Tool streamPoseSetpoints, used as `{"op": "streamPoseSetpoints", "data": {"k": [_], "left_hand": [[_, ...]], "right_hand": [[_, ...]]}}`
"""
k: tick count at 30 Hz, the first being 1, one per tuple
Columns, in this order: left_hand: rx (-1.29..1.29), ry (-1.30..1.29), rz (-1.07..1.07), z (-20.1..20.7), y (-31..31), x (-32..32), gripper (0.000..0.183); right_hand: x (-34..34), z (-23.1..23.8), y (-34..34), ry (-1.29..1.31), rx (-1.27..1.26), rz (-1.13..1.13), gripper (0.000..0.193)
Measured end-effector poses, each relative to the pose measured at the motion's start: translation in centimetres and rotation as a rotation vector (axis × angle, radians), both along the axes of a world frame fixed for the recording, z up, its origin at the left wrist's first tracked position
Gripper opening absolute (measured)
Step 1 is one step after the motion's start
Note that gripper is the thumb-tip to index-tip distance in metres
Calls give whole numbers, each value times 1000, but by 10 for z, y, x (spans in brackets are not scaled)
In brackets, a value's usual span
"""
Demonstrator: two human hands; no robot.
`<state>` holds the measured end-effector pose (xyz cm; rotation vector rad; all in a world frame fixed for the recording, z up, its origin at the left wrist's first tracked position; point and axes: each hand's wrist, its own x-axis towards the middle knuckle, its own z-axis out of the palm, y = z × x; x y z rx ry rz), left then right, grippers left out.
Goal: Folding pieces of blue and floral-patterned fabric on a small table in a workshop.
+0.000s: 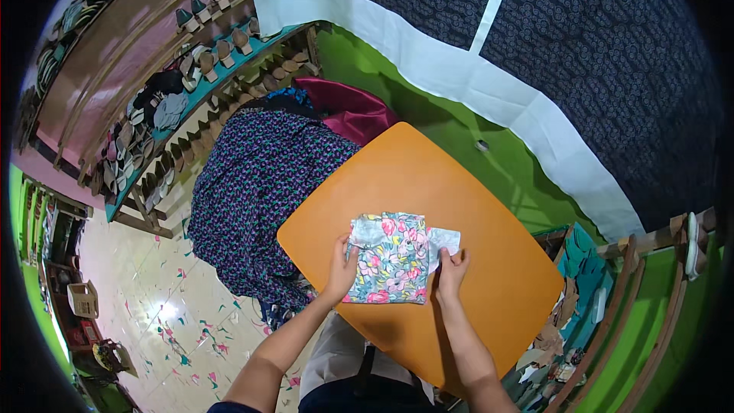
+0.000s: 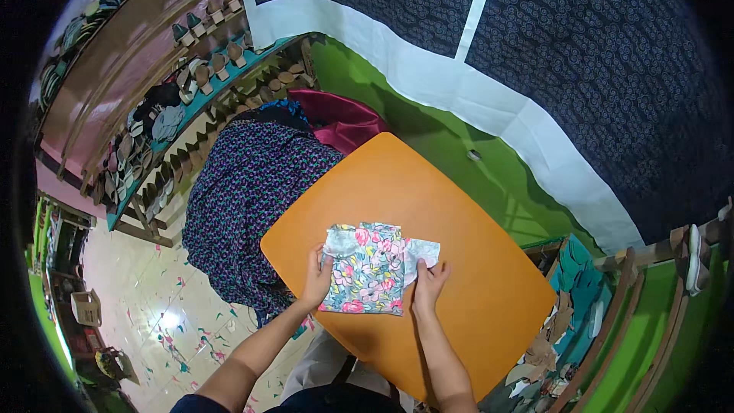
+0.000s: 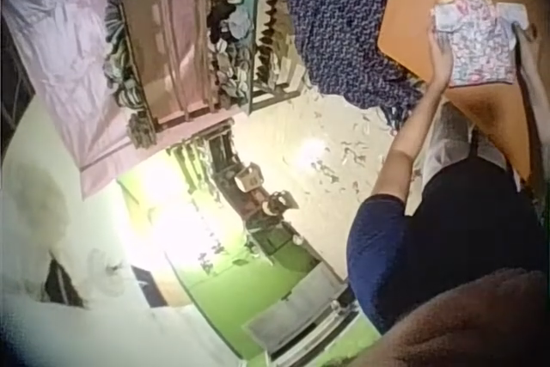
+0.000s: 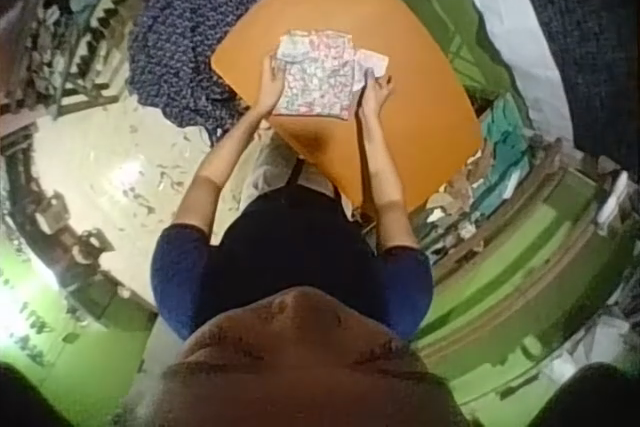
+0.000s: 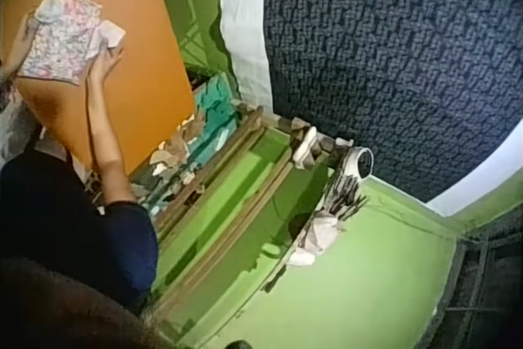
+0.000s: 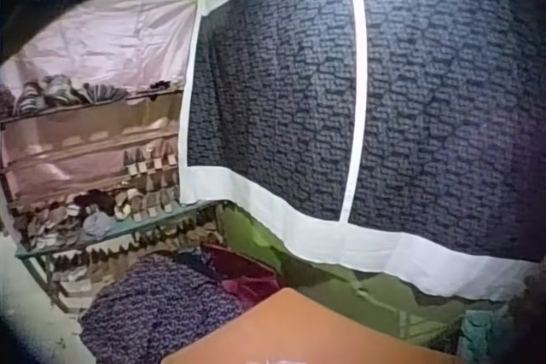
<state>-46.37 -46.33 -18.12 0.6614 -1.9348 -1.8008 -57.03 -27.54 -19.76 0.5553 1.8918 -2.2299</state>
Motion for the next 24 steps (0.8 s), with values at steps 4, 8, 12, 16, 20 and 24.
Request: {"op": "streamPoseSetpoints", "data": {"k": [4,8,12,16,20,24], "left_hand": [[-73,103,63,5,8,9,26],[-267,124,8,-7,13,34,19],[-269,239,-5,-24,11,38,19],[-323,23,-80,3,10,30,21],[-276,3,39,14,6,12,24],[-349,-192,69,10,-3,-7,31]], "right_hand": [[-2,12,-11,173,144,223,24],[-8,8,-10,252,262,575,20],[-18,3,-5,29,4,875,30],[-22,19,-4,-410,-604,744,47],[-14,36,-12,-247,-224,766,41],[-7,20,-18,-2,106,666,40]]}}
